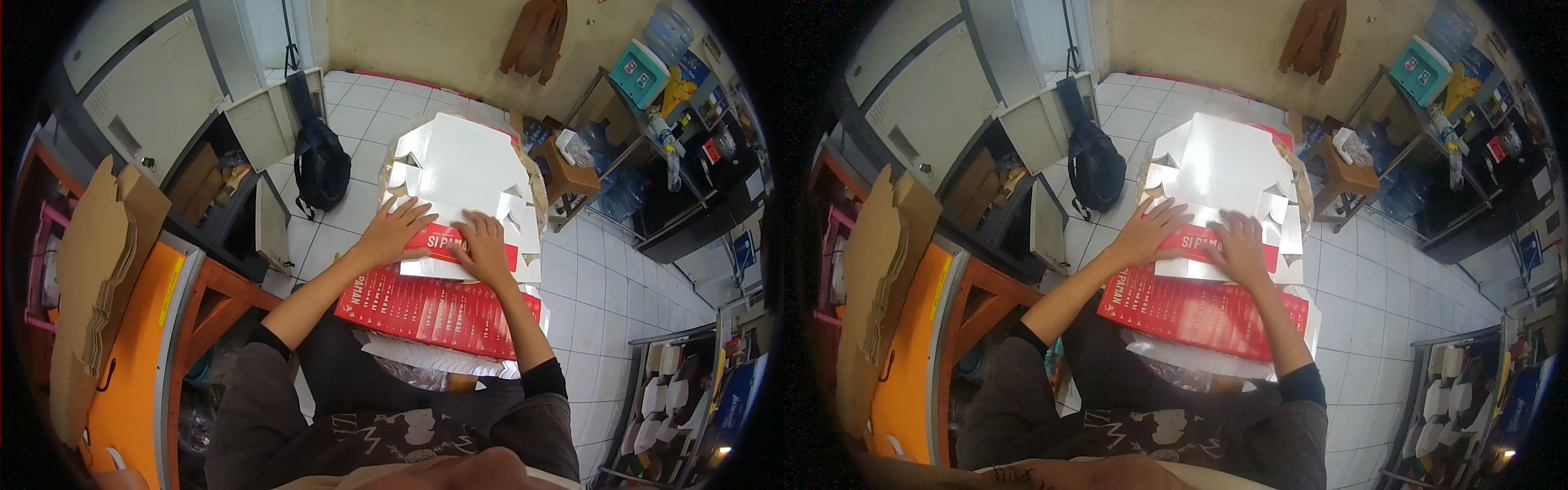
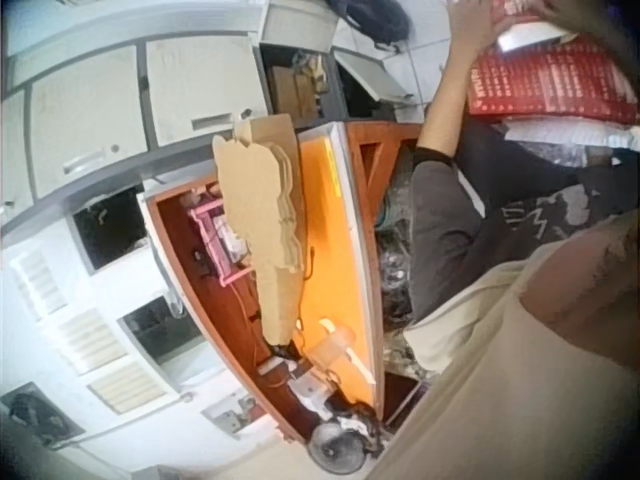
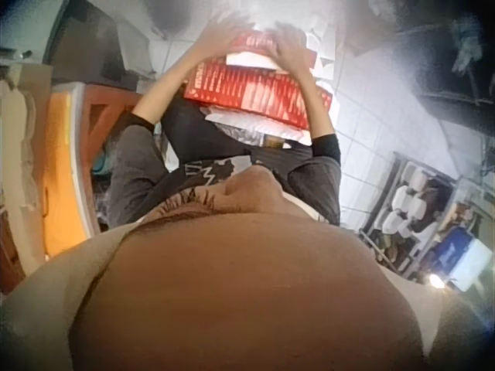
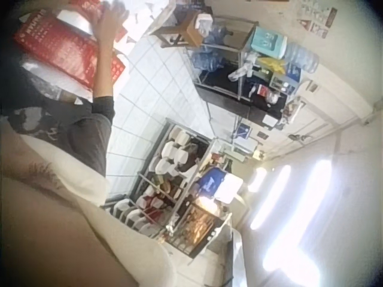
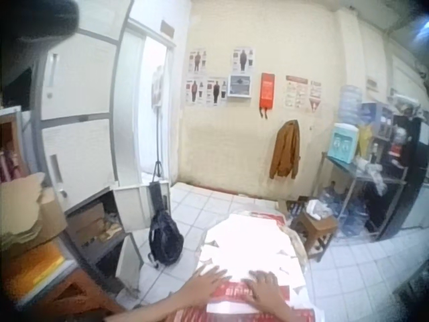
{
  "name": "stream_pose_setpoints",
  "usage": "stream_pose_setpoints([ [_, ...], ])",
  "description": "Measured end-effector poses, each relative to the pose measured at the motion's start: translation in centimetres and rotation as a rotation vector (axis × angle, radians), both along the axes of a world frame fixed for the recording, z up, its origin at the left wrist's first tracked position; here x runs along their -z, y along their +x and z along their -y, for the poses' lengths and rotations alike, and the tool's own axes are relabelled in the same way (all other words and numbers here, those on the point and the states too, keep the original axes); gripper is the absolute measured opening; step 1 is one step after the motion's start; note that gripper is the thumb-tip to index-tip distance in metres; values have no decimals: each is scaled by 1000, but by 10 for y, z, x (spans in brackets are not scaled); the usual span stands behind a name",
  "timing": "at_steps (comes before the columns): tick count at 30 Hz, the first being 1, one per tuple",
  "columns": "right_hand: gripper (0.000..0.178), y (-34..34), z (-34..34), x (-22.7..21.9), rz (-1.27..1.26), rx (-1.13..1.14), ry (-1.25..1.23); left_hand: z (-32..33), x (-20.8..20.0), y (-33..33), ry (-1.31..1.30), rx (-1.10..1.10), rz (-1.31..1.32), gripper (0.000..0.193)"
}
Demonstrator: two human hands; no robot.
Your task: The person assembles flat-packed cardboard boxes by folding the flaps and tucking them into slots to form a three-dimensional container. They handle multiple red and white boxes, stacking the finished ones on a nearby table.
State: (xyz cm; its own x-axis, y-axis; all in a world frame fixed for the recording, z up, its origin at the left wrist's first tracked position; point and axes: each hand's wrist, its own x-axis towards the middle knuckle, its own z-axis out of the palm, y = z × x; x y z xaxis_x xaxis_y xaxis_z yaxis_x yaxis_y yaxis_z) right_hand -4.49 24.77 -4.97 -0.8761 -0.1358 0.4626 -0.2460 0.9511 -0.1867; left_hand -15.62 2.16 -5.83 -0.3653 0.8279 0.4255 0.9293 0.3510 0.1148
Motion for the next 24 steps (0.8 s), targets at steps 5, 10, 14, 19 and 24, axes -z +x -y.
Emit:
stream_pose_setpoints([
  [5, 26, 29, 10, -12, -314, -92, 75, 14, -17, 39, 280, -89, -212, 33],
  [10, 27, 51, 21, 4, -311, -57, 174, 21, 13, 81, 408, -189, -52, 23],
  [14, 24, 55, 26, -16, -95, -22, 10, 22, 11, 97, 493, -221, 27, 29],
  [19, 36, 42, 32, -42, 169, 36, -13, 12, 21, 109, 951, -631, 464, 43],
  [24, 39, 26, 23, -50, 269, -76, -20, 7, 29, 103, 1320, -181, 1267, 70],
])
